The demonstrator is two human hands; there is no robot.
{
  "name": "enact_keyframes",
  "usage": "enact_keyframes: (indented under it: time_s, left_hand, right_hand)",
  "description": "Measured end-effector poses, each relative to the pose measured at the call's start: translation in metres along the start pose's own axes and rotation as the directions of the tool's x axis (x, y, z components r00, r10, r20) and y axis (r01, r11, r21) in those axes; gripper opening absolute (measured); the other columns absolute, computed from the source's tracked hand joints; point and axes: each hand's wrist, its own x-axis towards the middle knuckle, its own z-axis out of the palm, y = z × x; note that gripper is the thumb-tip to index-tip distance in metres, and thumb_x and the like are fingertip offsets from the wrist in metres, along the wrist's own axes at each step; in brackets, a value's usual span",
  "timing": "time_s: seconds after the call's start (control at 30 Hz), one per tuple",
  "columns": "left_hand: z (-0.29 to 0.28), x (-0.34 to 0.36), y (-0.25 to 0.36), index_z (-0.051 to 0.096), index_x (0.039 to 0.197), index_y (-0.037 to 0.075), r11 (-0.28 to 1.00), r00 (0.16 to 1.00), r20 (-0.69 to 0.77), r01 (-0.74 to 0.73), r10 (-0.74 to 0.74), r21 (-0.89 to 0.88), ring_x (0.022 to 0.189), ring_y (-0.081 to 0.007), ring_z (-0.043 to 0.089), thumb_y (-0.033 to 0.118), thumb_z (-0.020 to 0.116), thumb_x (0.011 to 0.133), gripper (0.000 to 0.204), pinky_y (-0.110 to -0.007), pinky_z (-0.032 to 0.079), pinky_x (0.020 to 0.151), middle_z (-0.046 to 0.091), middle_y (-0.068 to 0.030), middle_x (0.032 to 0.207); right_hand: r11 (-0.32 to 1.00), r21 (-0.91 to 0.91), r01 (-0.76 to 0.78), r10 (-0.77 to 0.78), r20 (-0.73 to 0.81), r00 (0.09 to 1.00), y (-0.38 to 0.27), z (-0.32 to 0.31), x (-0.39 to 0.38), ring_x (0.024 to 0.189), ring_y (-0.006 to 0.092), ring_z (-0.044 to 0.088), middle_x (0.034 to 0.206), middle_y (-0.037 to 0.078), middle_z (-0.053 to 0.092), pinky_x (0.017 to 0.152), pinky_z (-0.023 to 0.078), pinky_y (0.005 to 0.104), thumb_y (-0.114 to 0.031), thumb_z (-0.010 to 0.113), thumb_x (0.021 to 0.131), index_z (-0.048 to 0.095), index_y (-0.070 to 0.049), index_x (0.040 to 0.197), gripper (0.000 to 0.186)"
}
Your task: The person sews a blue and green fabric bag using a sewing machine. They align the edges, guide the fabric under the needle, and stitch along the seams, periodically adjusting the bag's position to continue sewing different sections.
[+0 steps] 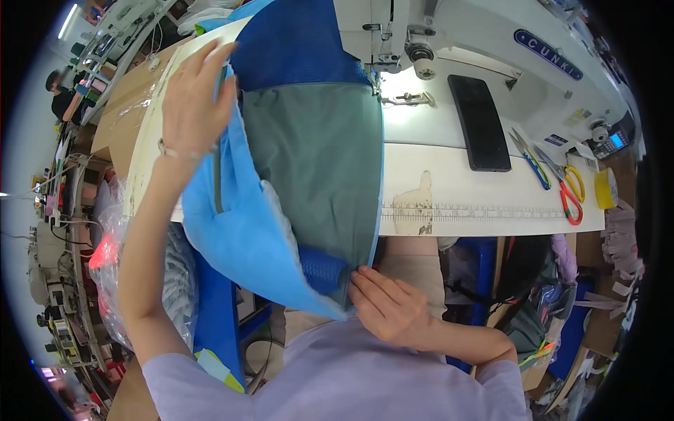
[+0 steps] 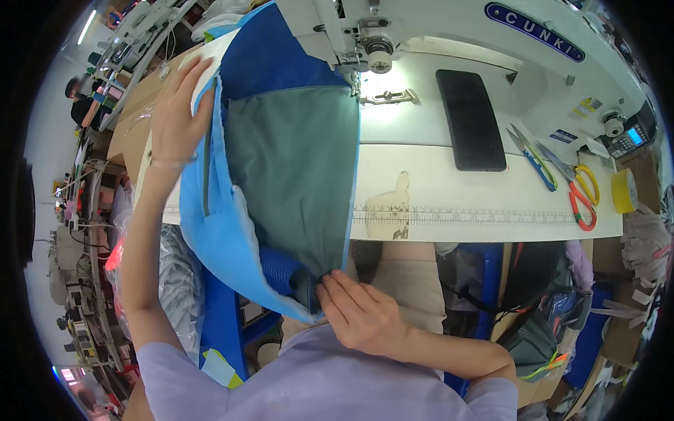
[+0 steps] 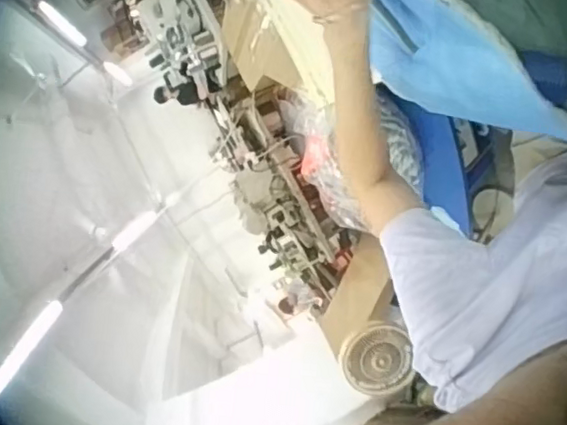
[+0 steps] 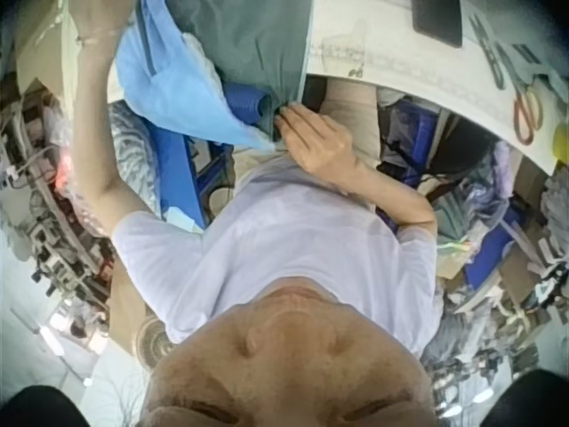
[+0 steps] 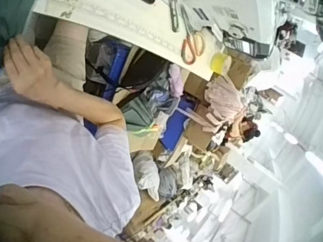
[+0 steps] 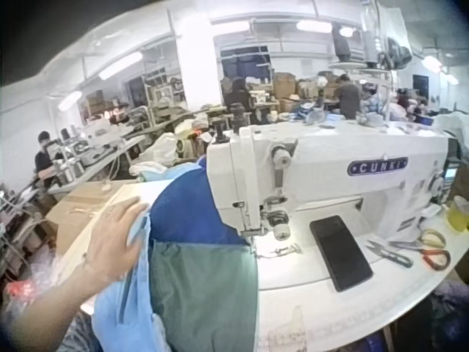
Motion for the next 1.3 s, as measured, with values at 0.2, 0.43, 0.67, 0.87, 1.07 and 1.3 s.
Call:
enact_keyframes:
  time_s: [0.2, 0.43, 0.67, 0.87, 1.07, 1.3]
  left_hand:
    - [-0.006, -0.052, 0.134, 0.068, 0.122, 0.001, 0.848, 0.896, 0.162, -0.312, 0.412, -0.429, 0.121, -0.0347, 0.062, 0.004, 0.067, 0.079, 0.043, -0.052, 0.046, 0.107, 0.068, -0.0136, 0.124]
    - [0.001, -0.06, 0.139, 0.067, 0.123, -0.002, 0.781, 0.863, 0.227, -0.26, 0.452, -0.569, 0.124, -0.0327, 0.061, 0.004, 0.064, 0.078, 0.046, -0.051, 0.046, 0.107, 0.066, -0.0153, 0.129]
    - [0.005, -0.054, 0.135, 0.068, 0.123, 0.0, 0.749, 0.836, 0.261, -0.239, 0.482, -0.618, 0.123, -0.0301, 0.062, 0.009, 0.061, 0.083, 0.042, -0.049, 0.048, 0.105, 0.064, -0.0135, 0.132]
    - [0.011, -0.045, 0.133, 0.069, 0.114, -0.002, 0.744, 0.837, 0.202, -0.309, 0.508, -0.593, 0.116, -0.0257, 0.06, 0.013, 0.062, 0.081, 0.037, -0.043, 0.047, 0.101, 0.064, -0.0112, 0.121]
    - [0.023, -0.029, 0.123, 0.069, 0.108, -0.001, 0.728, 0.829, 0.186, -0.328, 0.527, -0.602, 0.108, -0.0233, 0.061, 0.014, 0.064, 0.078, 0.034, -0.041, 0.048, 0.099, 0.065, -0.0085, 0.112]
    - [0.049, -0.009, 0.108, 0.07, 0.108, 0.003, 0.711, 0.834, 0.175, -0.314, 0.523, -0.629, 0.108, -0.0218, 0.063, 0.013, 0.066, 0.077, 0.033, -0.04, 0.049, 0.1, 0.067, -0.0074, 0.113]
  right_hand:
    - [0.999, 0.032, 0.015, -0.016, 0.029, 0.999, 0.001, -0.002, 0.003, 0.1, 0.0233, 0.072, 0.102, 0.014, 0.073, 0.066, 0.054, 0.0248, -0.01, 0.066, 0.082, 0.072, 0.0, 0.094, 0.017]
    - [0.993, 0.104, 0.049, -0.047, -0.028, 0.999, 0.011, 0.001, 0.006, 0.091, 0.0227, 0.075, 0.098, 0.015, 0.074, 0.053, 0.051, 0.0238, -0.007, 0.065, 0.083, 0.062, -0.005, 0.075, 0.009]
    - [0.986, 0.162, 0.029, -0.029, -0.003, 1.0, 0.018, -0.002, 0.005, 0.096, 0.0202, 0.074, 0.099, 0.012, 0.075, 0.061, 0.053, 0.0216, -0.011, 0.064, 0.086, 0.069, -0.002, 0.089, 0.01]
    - [0.984, 0.178, 0.011, -0.012, 0.001, 1.0, 0.024, -0.006, 0.013, 0.095, 0.0193, 0.074, 0.098, 0.011, 0.075, 0.064, 0.055, 0.0214, -0.01, 0.066, 0.084, 0.07, -0.003, 0.087, 0.008]
    - [0.982, 0.189, 0.015, -0.012, -0.016, 1.0, 0.035, -0.005, 0.03, 0.091, 0.0185, 0.074, 0.096, 0.011, 0.075, 0.064, 0.055, 0.0215, -0.008, 0.065, 0.081, 0.071, -0.003, 0.087, 0.01]
    - [0.984, 0.175, 0.007, -0.016, 0.05, 0.999, 0.055, -0.01, 0.052, 0.095, 0.0189, 0.073, 0.102, 0.009, 0.074, 0.07, 0.055, 0.0247, -0.011, 0.063, 0.077, 0.073, -0.004, 0.098, 0.025]
